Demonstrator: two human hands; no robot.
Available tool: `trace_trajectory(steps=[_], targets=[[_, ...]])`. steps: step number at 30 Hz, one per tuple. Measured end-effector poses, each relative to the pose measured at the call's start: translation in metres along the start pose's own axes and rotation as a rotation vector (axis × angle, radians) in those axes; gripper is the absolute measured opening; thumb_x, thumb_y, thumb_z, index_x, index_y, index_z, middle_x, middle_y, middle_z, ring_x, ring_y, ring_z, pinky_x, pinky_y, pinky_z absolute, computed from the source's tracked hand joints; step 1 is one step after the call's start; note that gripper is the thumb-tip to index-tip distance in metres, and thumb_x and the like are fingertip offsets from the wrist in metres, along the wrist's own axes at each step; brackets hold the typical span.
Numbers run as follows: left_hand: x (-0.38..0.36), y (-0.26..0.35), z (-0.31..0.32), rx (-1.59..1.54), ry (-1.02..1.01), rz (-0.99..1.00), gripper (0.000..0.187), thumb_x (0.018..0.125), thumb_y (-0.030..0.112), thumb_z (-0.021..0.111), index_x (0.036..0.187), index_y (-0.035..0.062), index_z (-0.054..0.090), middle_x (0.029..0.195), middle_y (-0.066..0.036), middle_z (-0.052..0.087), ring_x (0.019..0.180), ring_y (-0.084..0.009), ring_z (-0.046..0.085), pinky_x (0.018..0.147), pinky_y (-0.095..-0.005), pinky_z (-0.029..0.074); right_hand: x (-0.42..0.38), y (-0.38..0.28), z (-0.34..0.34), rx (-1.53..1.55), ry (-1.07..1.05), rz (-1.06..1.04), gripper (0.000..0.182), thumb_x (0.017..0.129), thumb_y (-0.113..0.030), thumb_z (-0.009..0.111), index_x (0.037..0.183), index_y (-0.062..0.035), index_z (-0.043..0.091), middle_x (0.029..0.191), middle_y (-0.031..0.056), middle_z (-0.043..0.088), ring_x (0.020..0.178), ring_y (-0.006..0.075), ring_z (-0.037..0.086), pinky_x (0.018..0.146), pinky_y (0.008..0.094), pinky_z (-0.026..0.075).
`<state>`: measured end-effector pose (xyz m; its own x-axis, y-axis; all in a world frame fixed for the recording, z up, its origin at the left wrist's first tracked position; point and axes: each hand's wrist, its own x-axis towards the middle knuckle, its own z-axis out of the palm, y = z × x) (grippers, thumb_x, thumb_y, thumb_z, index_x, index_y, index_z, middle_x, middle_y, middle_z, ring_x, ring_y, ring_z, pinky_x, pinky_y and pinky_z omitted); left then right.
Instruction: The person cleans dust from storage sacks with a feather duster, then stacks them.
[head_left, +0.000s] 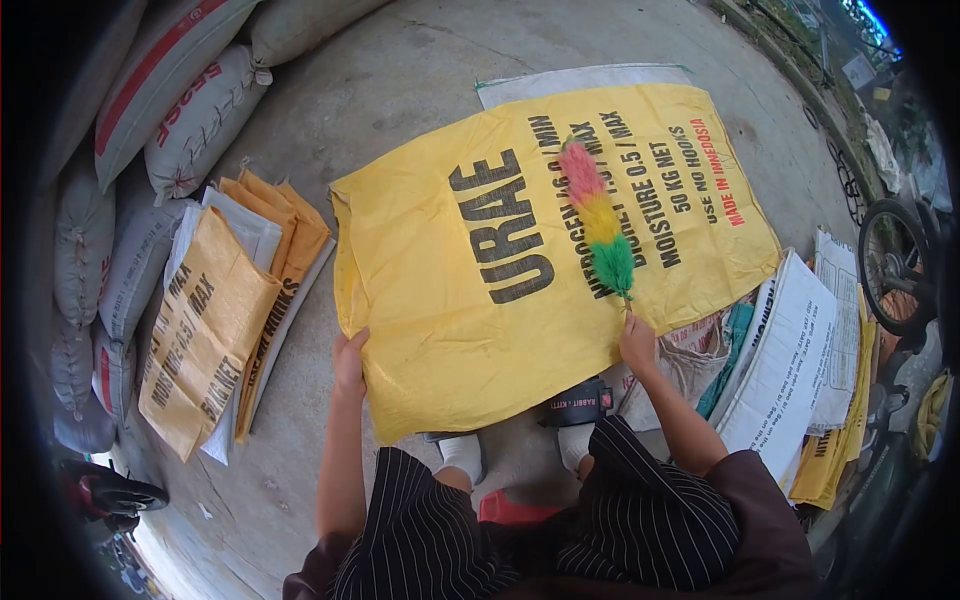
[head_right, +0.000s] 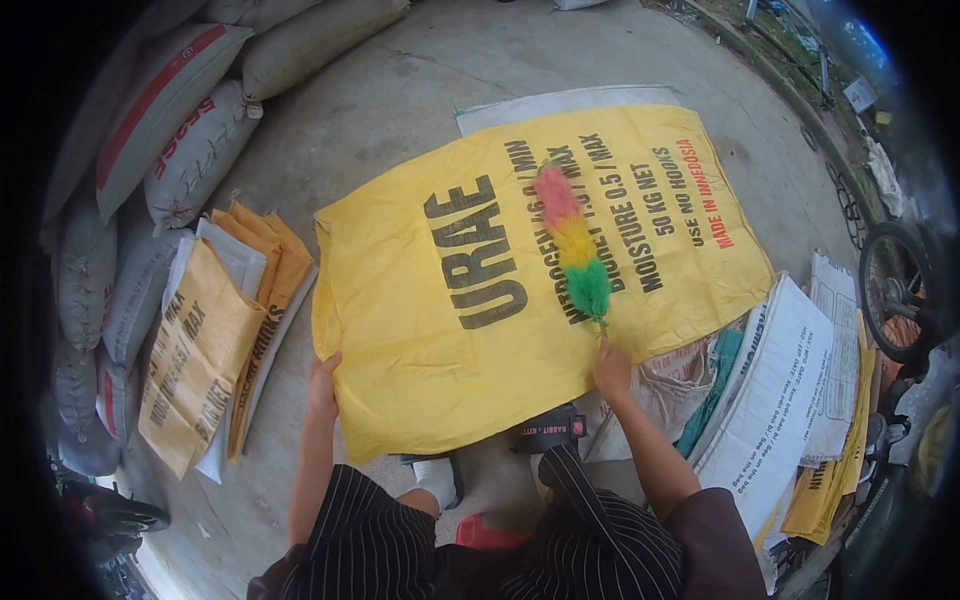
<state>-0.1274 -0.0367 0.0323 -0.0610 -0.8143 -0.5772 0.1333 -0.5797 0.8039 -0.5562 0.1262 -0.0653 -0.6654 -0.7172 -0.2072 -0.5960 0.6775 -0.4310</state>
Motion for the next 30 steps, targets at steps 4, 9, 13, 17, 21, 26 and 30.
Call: trace_trajectory(steps=[4, 9, 13, 17, 21, 26, 30], targets=[[-0.051, 0.077, 0.003, -0.172, 0.073, 0.242, 0.036, 0.080, 0.009, 0.047, 0.114, -0.0042, 0.046, 0.105, -0.013, 0.057, 0.091, -0.0223, 0.057, 0.078, -0.0302, 0.047, -0.016, -0.037, 0.002, 0.069, -0.075, -0.068, 0.039, 0.089, -0.027, 0.038, 0.076, 0.0038, 0.057, 0.073, 0.0270, 0.056, 0.071, 0.0437, 0.054, 0.062, 0.0490, 0.040], [-0.102, 0.152, 0.019, -0.433, 0.090, 0.484, 0.037, 0.079, 0.013, 0.048, 0.114, -0.0007, 0.047, 0.102, -0.015, 0.057, 0.091, -0.0220, 0.058, 0.079, -0.0311, 0.047, -0.049, -0.072, 0.024, 0.217, -0.244, -0.165, 0.038, 0.089, -0.026, 0.039, 0.075, 0.0049, 0.056, 0.071, 0.0266, 0.057, 0.068, 0.0426, 0.055, 0.062, 0.0467, 0.042], [-0.115, 0.192, 0.080, -0.104, -0.144, 1.225, 0.033, 0.079, 0.015, 0.049, 0.109, 0.0011, 0.050, 0.097, -0.013, 0.058, 0.083, -0.0202, 0.059, 0.074, -0.0273, 0.047, -0.060, -0.093, 0.036, 0.250, -0.446, -0.305, 0.039, 0.088, -0.028, 0.040, 0.074, 0.0044, 0.057, 0.069, 0.0256, 0.057, 0.067, 0.0417, 0.055, 0.063, 0.0451, 0.043], [-0.105, 0.237, 0.165, -0.232, -0.285, 0.664, 0.029, 0.080, 0.015, 0.050, 0.106, 0.0019, 0.051, 0.091, -0.011, 0.059, 0.078, -0.0177, 0.059, 0.069, -0.0247, 0.047, -0.057, -0.117, 0.023, 0.356, -0.838, -0.130, 0.045, 0.087, -0.036, 0.042, 0.073, 0.0024, 0.058, 0.059, 0.0188, 0.056, 0.059, 0.0311, 0.058, 0.058, 0.0384, 0.044], [-0.029, 0.220, 0.246, 0.059, -0.447, 0.535, 0.025, 0.079, 0.009, 0.054, 0.102, 0.0013, 0.050, 0.083, -0.004, 0.056, 0.070, -0.0097, 0.054, 0.064, -0.0234, 0.045, -0.051, -0.091, 0.049, 0.956, -0.836, 0.142, 0.036, 0.087, -0.034, 0.044, 0.072, -0.0047, 0.059, 0.051, 0.0062, 0.052, 0.047, 0.0185, 0.051, 0.045, 0.0300, 0.039], [0.014, 0.141, 0.337, 0.048, -0.359, 0.591, 0.055, 0.079, 0.015, 0.056, 0.123, -0.0048, 0.029, 0.110, -0.015, 0.050, 0.095, -0.0200, 0.053, 0.082, -0.0297, 0.043, -0.026, -0.056, -0.001, 1.704, -0.870, 0.191, 0.042, 0.086, -0.049, 0.040, 0.096, -0.0101, 0.052, 0.067, -0.0002, 0.053, 0.042, 0.0110, 0.042, 0.035, 0.0237, 0.029], [0.030, 0.083, 0.380, 0.139, -0.482, 0.520, 0.080, 0.079, 0.025, 0.058, 0.134, -0.0051, 0.010, 0.122, -0.021, 0.046, 0.104, -0.0253, 0.051, 0.088, -0.0309, 0.040, 0.002, -0.036, -0.059, 1.982, -0.519, 0.086, 0.066, 0.084, -0.062, 0.032, 0.123, -0.0103, 0.038, 0.108, 0.0046, 0.054, 0.088, 0.0197, 0.055, 0.066, 0.0310, 0.045]])
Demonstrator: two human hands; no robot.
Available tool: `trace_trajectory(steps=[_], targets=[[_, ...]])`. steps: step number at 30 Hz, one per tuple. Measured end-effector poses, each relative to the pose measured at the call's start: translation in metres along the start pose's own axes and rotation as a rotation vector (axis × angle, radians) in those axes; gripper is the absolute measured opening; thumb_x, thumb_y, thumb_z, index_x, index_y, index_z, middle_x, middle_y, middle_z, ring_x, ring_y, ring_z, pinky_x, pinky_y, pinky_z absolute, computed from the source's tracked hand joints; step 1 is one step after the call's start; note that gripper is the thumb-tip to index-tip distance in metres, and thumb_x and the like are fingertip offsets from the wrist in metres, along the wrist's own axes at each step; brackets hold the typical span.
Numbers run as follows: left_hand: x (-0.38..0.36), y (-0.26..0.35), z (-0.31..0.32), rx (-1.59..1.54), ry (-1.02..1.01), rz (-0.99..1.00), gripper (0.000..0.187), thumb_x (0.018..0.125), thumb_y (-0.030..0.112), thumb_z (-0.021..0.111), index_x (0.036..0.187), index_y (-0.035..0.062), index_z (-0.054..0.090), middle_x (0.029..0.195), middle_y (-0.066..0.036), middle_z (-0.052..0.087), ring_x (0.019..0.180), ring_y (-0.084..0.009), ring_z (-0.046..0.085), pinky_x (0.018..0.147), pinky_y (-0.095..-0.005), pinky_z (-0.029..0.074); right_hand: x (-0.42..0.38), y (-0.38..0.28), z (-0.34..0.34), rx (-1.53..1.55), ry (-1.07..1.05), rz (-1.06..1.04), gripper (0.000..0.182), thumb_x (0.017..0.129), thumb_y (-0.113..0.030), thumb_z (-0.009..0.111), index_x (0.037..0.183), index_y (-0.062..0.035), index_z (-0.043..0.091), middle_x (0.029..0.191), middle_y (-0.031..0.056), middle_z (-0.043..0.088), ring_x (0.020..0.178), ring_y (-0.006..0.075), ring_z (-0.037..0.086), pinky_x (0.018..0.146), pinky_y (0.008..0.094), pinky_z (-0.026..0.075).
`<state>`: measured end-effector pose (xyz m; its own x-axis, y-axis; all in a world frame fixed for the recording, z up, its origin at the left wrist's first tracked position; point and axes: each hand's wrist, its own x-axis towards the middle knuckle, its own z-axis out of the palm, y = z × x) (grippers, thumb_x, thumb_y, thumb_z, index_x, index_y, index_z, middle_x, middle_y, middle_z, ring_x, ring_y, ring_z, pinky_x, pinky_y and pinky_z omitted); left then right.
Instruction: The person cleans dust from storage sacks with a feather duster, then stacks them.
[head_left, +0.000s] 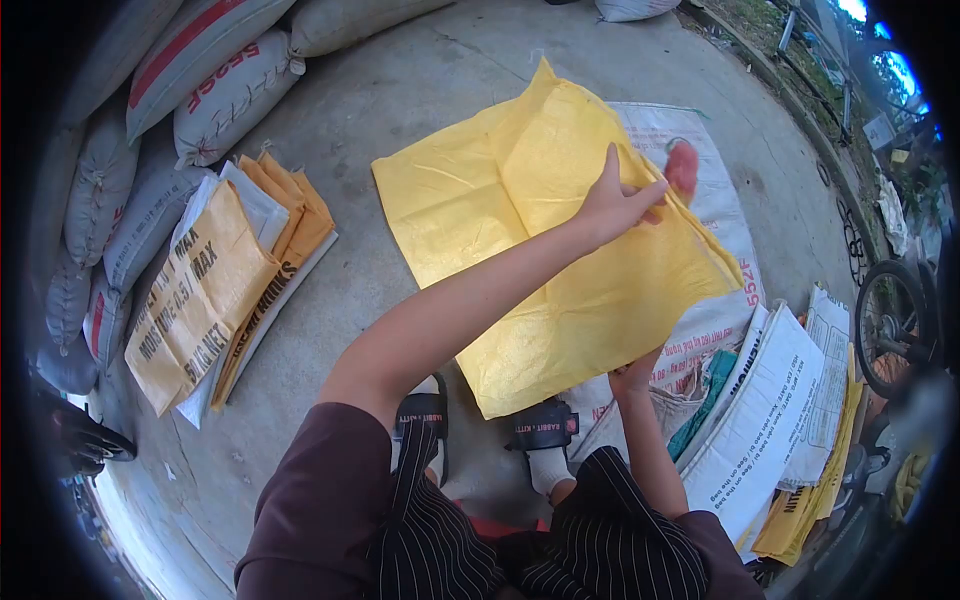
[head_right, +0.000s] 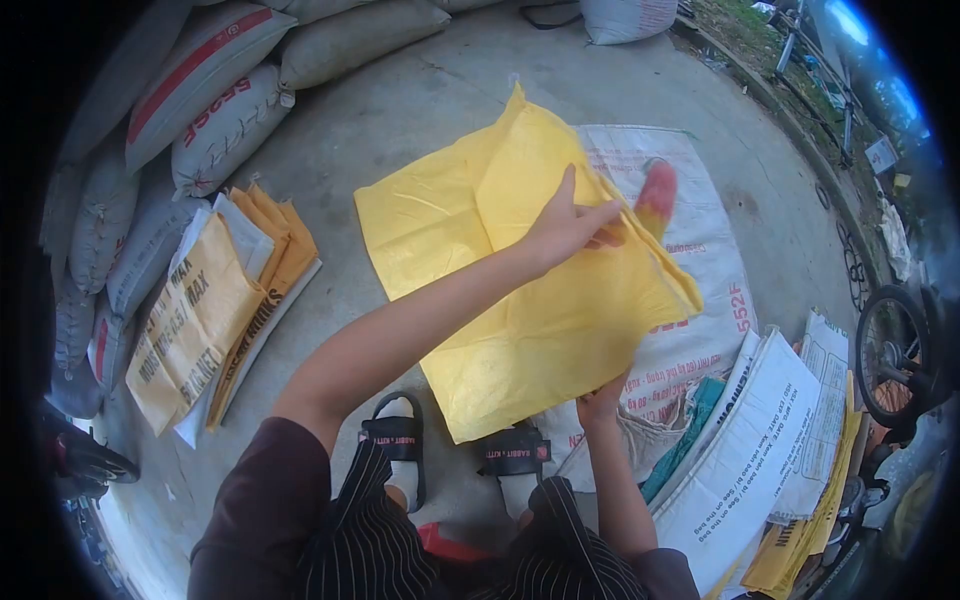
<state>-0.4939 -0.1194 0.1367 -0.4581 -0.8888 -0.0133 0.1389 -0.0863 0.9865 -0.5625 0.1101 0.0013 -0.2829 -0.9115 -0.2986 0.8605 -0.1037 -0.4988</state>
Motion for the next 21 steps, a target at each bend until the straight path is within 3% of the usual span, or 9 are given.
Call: trace_trajectory(steps=[1, 5, 7, 8, 11, 13, 17, 19, 21], targets=[[-0.010, 0.003, 0.005, 0.033, -0.132, -0.139, 0.082, 0.079, 0.028, 0.058, 0.135, -0.0043, 0.007, 0.122, -0.021, 0.046, 0.104, -0.0264, 0.051, 0.088, -0.0313, 0.040, 0.004, -0.007, 0.034, -0.228, 0.298, -0.191, 0.071, 0.083, -0.064, 0.031, 0.129, -0.0103, 0.033, 0.118, 0.0060, 0.050, 0.103, 0.0217, 0.051, 0.081, 0.0342, 0.045], [-0.030, -0.060, -0.006, 0.189, -0.261, -0.380, 0.083, 0.080, 0.034, 0.056, 0.136, -0.0013, 0.007, 0.118, -0.021, 0.050, 0.102, -0.0293, 0.052, 0.088, -0.0330, 0.040, 0.054, -0.060, -0.001, -0.291, 0.188, -0.234, 0.078, 0.081, -0.067, 0.029, 0.135, -0.0111, 0.024, 0.135, 0.0051, 0.032, 0.125, 0.0235, 0.028, 0.101, 0.0386, 0.027], [-0.055, -0.097, -0.039, 0.579, -0.209, -0.166, 0.076, 0.080, 0.031, 0.056, 0.136, 0.0024, 0.013, 0.113, -0.021, 0.052, 0.104, -0.0314, 0.049, 0.093, -0.0381, 0.036, 0.069, -0.081, -0.014, -0.270, 0.276, -0.236, 0.069, 0.083, -0.063, 0.035, 0.127, -0.0092, 0.036, 0.110, 0.0072, 0.054, 0.096, 0.0203, 0.055, 0.077, 0.0332, 0.047], [-0.061, -0.114, -0.062, 0.770, -0.148, -0.110, 0.075, 0.079, 0.030, 0.058, 0.135, 0.0027, 0.016, 0.114, -0.021, 0.050, 0.106, -0.0329, 0.046, 0.093, -0.0393, 0.036, 0.074, -0.102, -0.034, -0.266, 0.279, -0.236, 0.069, 0.083, -0.063, 0.035, 0.127, -0.0092, 0.036, 0.110, 0.0072, 0.054, 0.096, 0.0203, 0.055, 0.077, 0.0332, 0.047], [-0.069, -0.141, -0.130, 1.204, 0.125, -0.048, 0.074, 0.075, 0.029, 0.062, 0.133, 0.0037, 0.023, 0.122, -0.020, 0.039, 0.112, -0.0364, 0.037, 0.090, -0.0430, 0.038, 0.092, -0.133, -0.060, -0.288, -0.213, 0.112, 0.045, 0.085, -0.044, 0.051, 0.109, -0.0069, 0.050, 0.070, 0.0023, 0.057, 0.050, 0.0126, 0.053, 0.042, 0.0247, 0.041], [-0.074, -0.123, -0.158, 1.361, 0.261, -0.253, 0.076, 0.074, 0.032, 0.064, 0.132, 0.0040, 0.024, 0.129, -0.020, 0.030, 0.115, -0.0369, 0.034, 0.090, -0.0438, 0.038, 0.093, -0.119, -0.023, -1.139, 0.580, -0.129, 0.021, 0.080, -0.021, 0.061, 0.089, -0.0030, 0.056, 0.054, -0.0007, 0.050, 0.037, 0.0066, 0.041, 0.030, 0.0234, 0.026], [-0.076, -0.135, -0.193, 1.428, 0.317, -0.440, 0.077, 0.073, 0.033, 0.065, 0.131, 0.0036, 0.024, 0.130, -0.021, 0.027, 0.115, -0.0363, 0.033, 0.089, -0.0439, 0.040, 0.116, -0.111, -0.044, -1.398, 0.625, -0.191, 0.009, 0.076, -0.010, 0.062, 0.081, -0.0024, 0.061, 0.053, -0.0017, 0.049, 0.036, 0.0069, 0.040, 0.034, 0.0238, 0.029], [-0.070, -0.135, -0.206, 1.457, 0.304, -0.385, 0.080, 0.073, 0.035, 0.066, 0.132, 0.0030, 0.023, 0.129, -0.023, 0.027, 0.116, -0.0358, 0.034, 0.089, -0.0418, 0.042, 0.128, -0.106, -0.049, -1.589, 0.500, -0.406, 0.017, 0.073, -0.012, 0.063, 0.085, 0.0006, 0.063, 0.061, 0.0068, 0.058, 0.052, 0.0156, 0.053, 0.051, 0.0305, 0.042], [-0.062, -0.129, -0.210, 1.377, 0.383, -0.523, 0.080, 0.073, 0.035, 0.066, 0.132, 0.0027, 0.023, 0.129, -0.023, 0.028, 0.116, -0.0352, 0.035, 0.088, -0.0408, 0.043, 0.137, -0.106, -0.020, -1.705, 0.529, -0.421, 0.019, 0.074, -0.012, 0.061, 0.090, -0.0014, 0.063, 0.063, 0.0096, 0.059, 0.055, 0.0192, 0.054, 0.056, 0.0322, 0.042]])
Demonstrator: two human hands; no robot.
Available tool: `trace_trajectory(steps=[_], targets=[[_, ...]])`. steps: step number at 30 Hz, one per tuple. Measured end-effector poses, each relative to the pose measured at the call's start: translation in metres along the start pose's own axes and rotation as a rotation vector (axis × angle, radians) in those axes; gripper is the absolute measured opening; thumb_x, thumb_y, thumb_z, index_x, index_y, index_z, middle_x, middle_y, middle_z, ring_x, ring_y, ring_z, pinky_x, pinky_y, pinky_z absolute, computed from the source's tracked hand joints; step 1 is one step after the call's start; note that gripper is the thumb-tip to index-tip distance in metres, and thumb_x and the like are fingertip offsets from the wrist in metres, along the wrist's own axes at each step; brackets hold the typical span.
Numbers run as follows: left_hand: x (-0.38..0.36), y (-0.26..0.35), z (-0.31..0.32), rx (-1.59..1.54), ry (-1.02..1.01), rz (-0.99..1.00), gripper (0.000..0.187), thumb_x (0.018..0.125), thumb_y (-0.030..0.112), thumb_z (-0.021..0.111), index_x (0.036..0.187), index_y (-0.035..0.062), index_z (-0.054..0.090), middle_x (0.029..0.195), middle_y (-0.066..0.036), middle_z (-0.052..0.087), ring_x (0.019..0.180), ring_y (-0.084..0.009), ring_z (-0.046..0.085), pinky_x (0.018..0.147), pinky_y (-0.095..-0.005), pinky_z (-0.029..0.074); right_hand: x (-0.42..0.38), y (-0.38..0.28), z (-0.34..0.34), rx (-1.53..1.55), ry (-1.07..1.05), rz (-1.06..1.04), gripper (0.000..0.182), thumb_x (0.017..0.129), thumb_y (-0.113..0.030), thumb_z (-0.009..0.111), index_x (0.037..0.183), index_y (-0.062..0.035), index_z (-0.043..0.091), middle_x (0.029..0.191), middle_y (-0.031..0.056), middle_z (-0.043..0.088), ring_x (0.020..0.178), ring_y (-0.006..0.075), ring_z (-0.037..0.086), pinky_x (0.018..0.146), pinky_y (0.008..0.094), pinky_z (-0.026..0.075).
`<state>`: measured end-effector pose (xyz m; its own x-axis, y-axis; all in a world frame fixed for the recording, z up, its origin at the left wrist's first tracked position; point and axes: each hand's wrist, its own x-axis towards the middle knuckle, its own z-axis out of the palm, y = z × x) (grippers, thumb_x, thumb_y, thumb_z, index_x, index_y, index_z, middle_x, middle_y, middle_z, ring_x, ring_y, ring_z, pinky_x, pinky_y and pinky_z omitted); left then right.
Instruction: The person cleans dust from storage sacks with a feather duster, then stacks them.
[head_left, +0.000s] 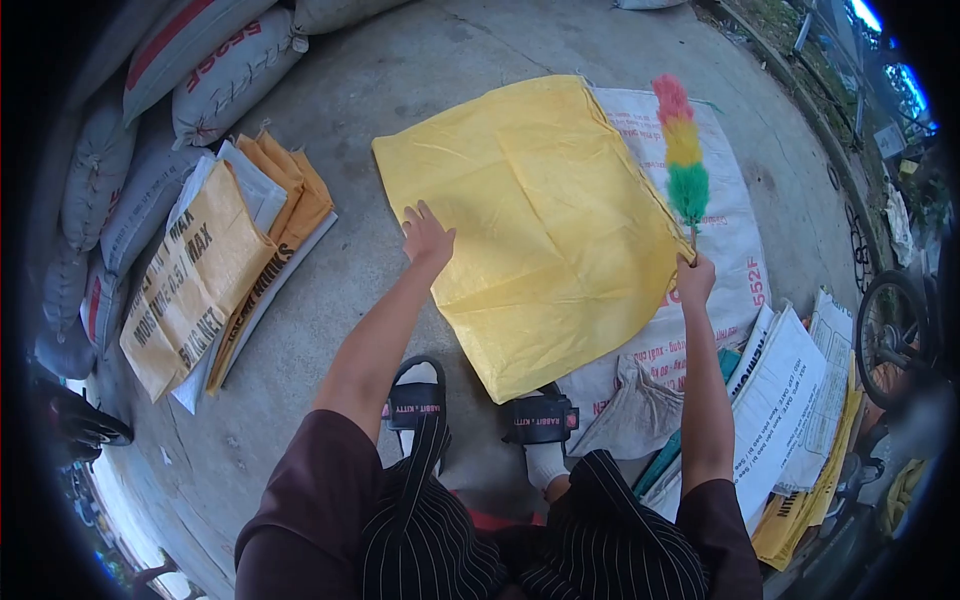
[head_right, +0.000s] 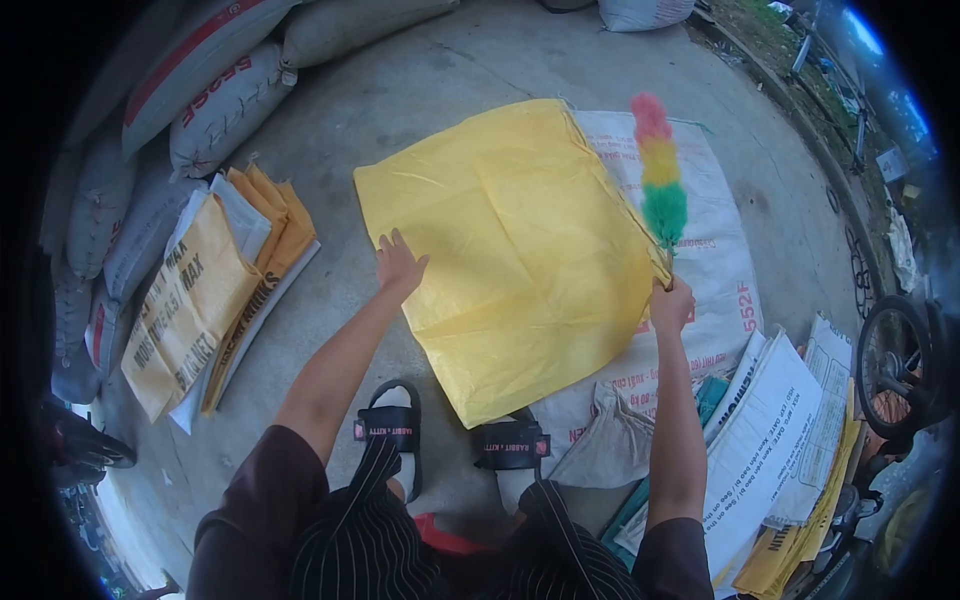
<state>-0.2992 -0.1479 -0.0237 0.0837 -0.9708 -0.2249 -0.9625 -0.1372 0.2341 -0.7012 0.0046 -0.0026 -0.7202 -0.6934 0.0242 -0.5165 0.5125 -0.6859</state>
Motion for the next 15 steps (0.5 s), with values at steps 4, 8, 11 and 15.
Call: trace_trajectory(steps=[4, 8, 11, 15], targets=[[0.006, -0.006, 0.013, -0.146, -0.036, -0.352, 0.078, 0.072, 0.035, 0.068, 0.127, 0.0004, 0.024, 0.122, -0.018, 0.036, 0.110, -0.0302, 0.044, 0.078, -0.0372, 0.049, 0.044, -0.018, 0.001, -0.084, 0.171, -0.355, 0.020, 0.076, -0.013, 0.061, 0.092, -0.0004, 0.063, 0.062, 0.0089, 0.059, 0.052, 0.0138, 0.049, 0.053, 0.0300, 0.040], [0.007, -0.027, 0.026, -0.223, -0.022, -0.436, 0.061, 0.074, 0.035, 0.066, 0.118, 0.0015, 0.039, 0.113, -0.017, 0.049, 0.104, -0.0303, 0.052, 0.076, -0.0388, 0.050, 0.055, -0.050, 0.000, -0.149, 0.117, -0.308, 0.021, 0.076, -0.012, 0.062, 0.094, 0.0000, 0.062, 0.064, 0.0071, 0.058, 0.054, 0.0103, 0.047, 0.053, 0.0274, 0.039], [0.009, -0.047, 0.029, -0.243, -0.137, -0.331, 0.044, 0.076, 0.035, 0.063, 0.105, 0.0026, 0.055, 0.100, -0.016, 0.059, 0.092, -0.0303, 0.059, 0.074, -0.0397, 0.050, 0.047, -0.061, 0.000, -0.045, 0.035, -0.273, 0.019, 0.078, -0.011, 0.059, 0.093, 0.0007, 0.061, 0.066, 0.0122, 0.058, 0.062, 0.0146, 0.056, 0.059, 0.0285, 0.042], [0.007, -0.055, 0.029, -0.268, -0.057, -0.325, 0.032, 0.083, 0.032, 0.053, 0.090, 0.0027, 0.063, 0.092, -0.016, 0.063, 0.087, -0.0280, 0.061, 0.072, -0.0384, 0.050, 0.028, -0.081, -0.027, 0.317, 0.112, -0.343, 0.018, 0.081, -0.008, 0.060, 0.090, 0.0064, 0.061, 0.072, 0.0051, 0.060, 0.065, 0.0074, 0.051, 0.061, 0.0223, 0.041]])
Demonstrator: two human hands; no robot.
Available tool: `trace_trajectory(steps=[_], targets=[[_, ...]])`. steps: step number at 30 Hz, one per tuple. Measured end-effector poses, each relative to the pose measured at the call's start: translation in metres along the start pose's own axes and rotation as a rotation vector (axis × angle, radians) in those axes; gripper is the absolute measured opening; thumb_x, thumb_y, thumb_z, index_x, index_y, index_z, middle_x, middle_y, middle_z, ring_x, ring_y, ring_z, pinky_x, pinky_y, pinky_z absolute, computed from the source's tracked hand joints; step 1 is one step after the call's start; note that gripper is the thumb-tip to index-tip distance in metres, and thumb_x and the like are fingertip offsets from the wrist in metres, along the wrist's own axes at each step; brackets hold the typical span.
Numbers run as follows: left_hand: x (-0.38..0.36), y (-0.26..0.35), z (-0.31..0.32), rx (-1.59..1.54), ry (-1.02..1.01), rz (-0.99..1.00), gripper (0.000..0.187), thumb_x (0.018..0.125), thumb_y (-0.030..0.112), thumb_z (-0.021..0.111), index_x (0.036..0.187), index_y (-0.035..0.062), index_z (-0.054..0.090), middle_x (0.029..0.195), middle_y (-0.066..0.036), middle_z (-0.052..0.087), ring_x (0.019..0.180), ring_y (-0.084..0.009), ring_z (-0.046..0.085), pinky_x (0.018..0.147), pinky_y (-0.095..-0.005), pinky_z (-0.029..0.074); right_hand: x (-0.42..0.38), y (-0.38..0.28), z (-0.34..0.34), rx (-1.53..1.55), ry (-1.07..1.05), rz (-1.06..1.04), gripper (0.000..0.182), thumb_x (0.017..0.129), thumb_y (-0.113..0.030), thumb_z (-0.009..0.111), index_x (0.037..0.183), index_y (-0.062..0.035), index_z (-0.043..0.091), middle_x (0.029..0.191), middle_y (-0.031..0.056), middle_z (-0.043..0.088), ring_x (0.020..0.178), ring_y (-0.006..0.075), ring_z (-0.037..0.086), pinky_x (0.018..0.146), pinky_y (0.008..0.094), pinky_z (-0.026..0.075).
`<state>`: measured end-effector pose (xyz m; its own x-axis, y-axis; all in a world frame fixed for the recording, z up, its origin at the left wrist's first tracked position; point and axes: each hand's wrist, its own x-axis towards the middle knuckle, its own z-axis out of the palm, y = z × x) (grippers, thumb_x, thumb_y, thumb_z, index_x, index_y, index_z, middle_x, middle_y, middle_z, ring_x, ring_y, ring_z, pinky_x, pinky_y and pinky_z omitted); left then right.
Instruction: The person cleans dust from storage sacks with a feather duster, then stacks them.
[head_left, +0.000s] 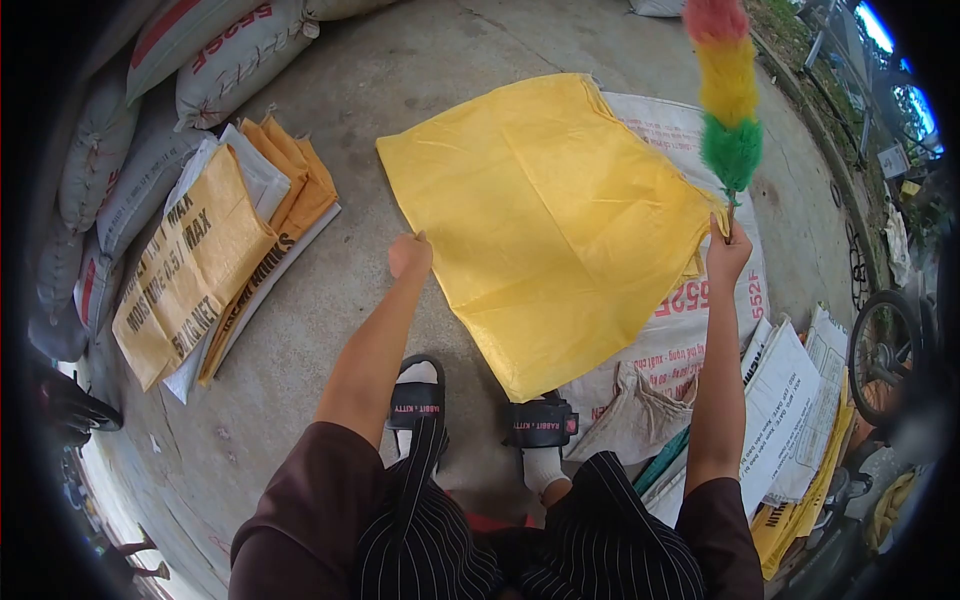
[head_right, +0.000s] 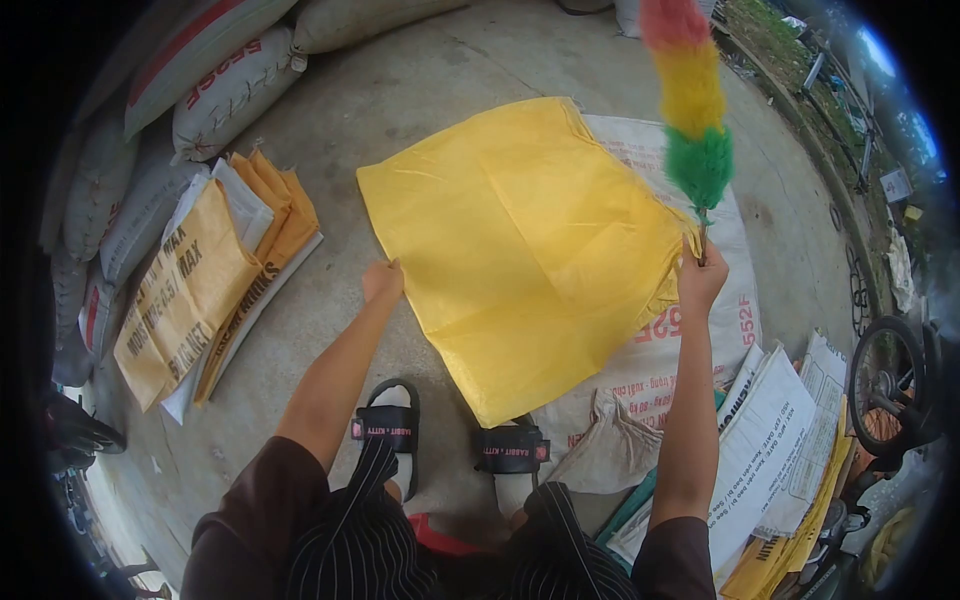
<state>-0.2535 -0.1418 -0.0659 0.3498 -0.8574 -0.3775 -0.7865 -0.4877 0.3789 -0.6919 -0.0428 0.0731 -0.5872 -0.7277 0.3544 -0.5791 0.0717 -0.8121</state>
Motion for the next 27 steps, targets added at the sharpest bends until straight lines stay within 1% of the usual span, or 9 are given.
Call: trace_trajectory(steps=[5, 7, 9, 11, 13, 15, 19, 21, 27], targets=[[0.007, -0.025, 0.006, -0.267, -0.109, -0.161, 0.034, 0.086, 0.028, 0.044, 0.090, -0.0007, 0.062, 0.081, -0.016, 0.064, 0.069, -0.0258, 0.064, 0.063, -0.0351, 0.051, 0.007, 0.000, -0.026, -0.077, 0.136, -0.022, 0.017, 0.082, -0.010, 0.059, 0.088, 0.0066, 0.061, 0.071, 0.0044, 0.060, 0.065, 0.0062, 0.050, 0.061, 0.0220, 0.040], [0.010, -0.033, 0.016, -0.437, -0.020, -0.175, 0.039, 0.087, 0.032, 0.043, 0.086, -0.0023, 0.062, 0.074, -0.015, 0.064, 0.056, -0.0244, 0.063, 0.058, -0.0340, 0.052, 0.008, 0.020, -0.028, -0.103, 0.156, -0.024, 0.020, 0.081, -0.015, 0.062, 0.086, 0.0046, 0.062, 0.071, 0.0081, 0.062, 0.063, 0.0127, 0.054, 0.061, 0.0265, 0.042], [-0.001, -0.025, 0.005, -0.420, -0.107, -0.137, 0.042, 0.086, 0.036, 0.044, 0.084, -0.0023, 0.063, 0.073, -0.015, 0.064, 0.055, -0.0239, 0.063, 0.057, -0.0334, 0.051, 0.003, 0.061, -0.029, -0.593, 0.051, 0.262, 0.025, 0.078, -0.021, 0.064, 0.086, 0.0029, 0.063, 0.071, 0.0128, 0.063, 0.062, 0.0234, 0.058, 0.062, 0.0326, 0.044], [-0.012, -0.019, 0.006, -0.395, -0.196, -0.093, 0.046, 0.085, 0.040, 0.046, 0.082, -0.0023, 0.063, 0.072, -0.015, 0.064, 0.054, -0.0235, 0.062, 0.056, -0.0327, 0.051, -0.022, 0.097, -0.035, -0.632, 0.123, 0.101, 0.033, 0.078, -0.030, 0.060, 0.082, 0.0026, 0.062, 0.070, 0.0165, 0.061, 0.063, 0.0311, 0.057, 0.062, 0.0374, 0.044], [-0.027, -0.019, 0.013, -0.339, -0.190, -0.109, 0.052, 0.082, 0.047, 0.048, 0.077, -0.0027, 0.064, 0.070, -0.015, 0.063, 0.052, -0.0221, 0.062, 0.056, -0.0299, 0.052, -0.039, 0.075, -0.028, -0.571, 0.036, 0.237, 0.034, 0.081, -0.030, 0.056, 0.080, 0.0032, 0.061, 0.068, 0.0162, 0.060, 0.062, 0.0302, 0.057, 0.061, 0.0372, 0.043], [-0.053, -0.027, 0.021, -0.490, -0.363, -0.175, 0.050, 0.081, 0.044, 0.053, 0.086, -0.0043, 0.062, 0.076, -0.014, 0.064, 0.060, -0.0205, 0.063, 0.057, -0.0275, 0.052, -0.063, 0.071, -0.020, -0.515, -0.061, 0.373, 0.036, 0.084, -0.031, 0.051, 0.078, 0.0037, 0.059, 0.067, 0.0159, 0.060, 0.061, 0.0293, 0.056, 0.059, 0.0370, 0.042], [-0.097, -0.039, 0.033, -0.777, -0.555, -0.150, 0.043, 0.080, 0.034, 0.058, 0.097, -0.0052, 0.057, 0.087, -0.013, 0.062, 0.071, -0.0196, 0.063, 0.059, -0.0270, 0.053, -0.144, 0.080, -0.010, -0.186, -0.165, 0.143, 0.037, 0.091, -0.022, 0.041, 0.066, 0.0042, 0.049, 0.054, 0.0117, 0.046, 0.052, 0.0166, 0.042, 0.050, 0.0322, 0.034], [-0.108, -0.031, 0.017, -0.908, -0.501, -0.091, 0.037, 0.080, 0.021, 0.058, 0.107, -0.0036, 0.051, 0.095, -0.010, 0.060, 0.078, -0.0177, 0.060, 0.064, -0.0283, 0.050, -0.183, 0.068, -0.011, -0.363, -0.349, 0.134, 0.034, 0.089, -0.022, 0.039, 0.071, 0.0033, 0.052, 0.063, 0.0227, 0.054, 0.060, 0.0383, 0.053, 0.055, 0.0426, 0.038], [-0.096, -0.002, -0.042, -1.065, -0.180, 0.292, 0.035, 0.073, 0.001, 0.047, 0.108, -0.0052, 0.050, 0.098, -0.010, 0.058, 0.087, -0.0168, 0.056, 0.074, -0.0255, 0.044, -0.260, 0.039, 0.013, -0.371, -0.568, 0.235, 0.037, 0.090, -0.025, 0.042, 0.070, 0.0051, 0.052, 0.060, 0.0240, 0.051, 0.054, 0.0389, 0.050, 0.052, 0.0445, 0.036]])
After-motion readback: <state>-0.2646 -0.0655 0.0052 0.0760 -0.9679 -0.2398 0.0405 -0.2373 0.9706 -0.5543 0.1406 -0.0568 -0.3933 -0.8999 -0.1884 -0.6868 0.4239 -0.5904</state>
